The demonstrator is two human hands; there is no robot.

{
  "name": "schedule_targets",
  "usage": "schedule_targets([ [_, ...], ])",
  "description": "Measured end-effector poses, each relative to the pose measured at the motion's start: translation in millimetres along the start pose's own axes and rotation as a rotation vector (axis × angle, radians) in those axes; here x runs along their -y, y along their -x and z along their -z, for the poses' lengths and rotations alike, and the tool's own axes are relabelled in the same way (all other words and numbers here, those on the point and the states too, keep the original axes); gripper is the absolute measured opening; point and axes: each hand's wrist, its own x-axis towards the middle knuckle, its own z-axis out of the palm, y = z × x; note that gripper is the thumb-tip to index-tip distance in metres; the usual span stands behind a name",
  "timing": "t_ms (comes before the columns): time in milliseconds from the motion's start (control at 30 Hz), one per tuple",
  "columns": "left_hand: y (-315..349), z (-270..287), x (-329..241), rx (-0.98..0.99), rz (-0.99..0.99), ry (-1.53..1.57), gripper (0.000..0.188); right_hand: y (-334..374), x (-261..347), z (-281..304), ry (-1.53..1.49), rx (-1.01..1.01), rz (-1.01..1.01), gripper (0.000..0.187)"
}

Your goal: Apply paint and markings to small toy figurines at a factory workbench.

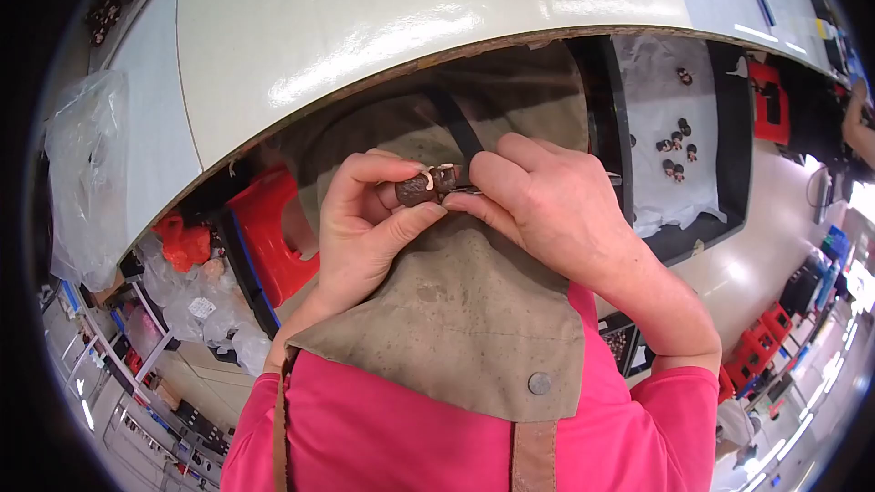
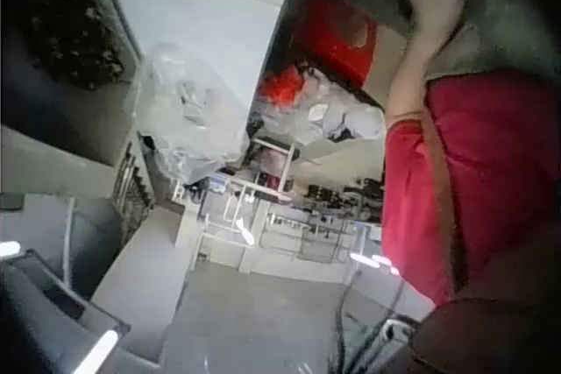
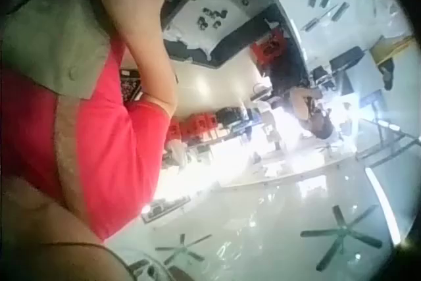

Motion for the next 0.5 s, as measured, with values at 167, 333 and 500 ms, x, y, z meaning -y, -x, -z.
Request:
schedule_targets([
  [167, -3.3, -2.0, -7.5, -0.092, 0.198, 0.173, 0.031, -2.2, -1.3, -0.9, -0.059, -0.062, -0.011, 0.028],
  [333, -2.9, 0.1, -4.9, -0.112, 0.222, 0.194, 0.032, -0.2, 0.3, -0.4, -0.058, -0.055, 0.026, 0.031],
  [500, -3.8, -0.5, -3.7, -0.121, 0.233, 0.229, 0.032, -0.6, 0.8, -1.5, -0.081, -0.082, 0.012, 0.033],
])
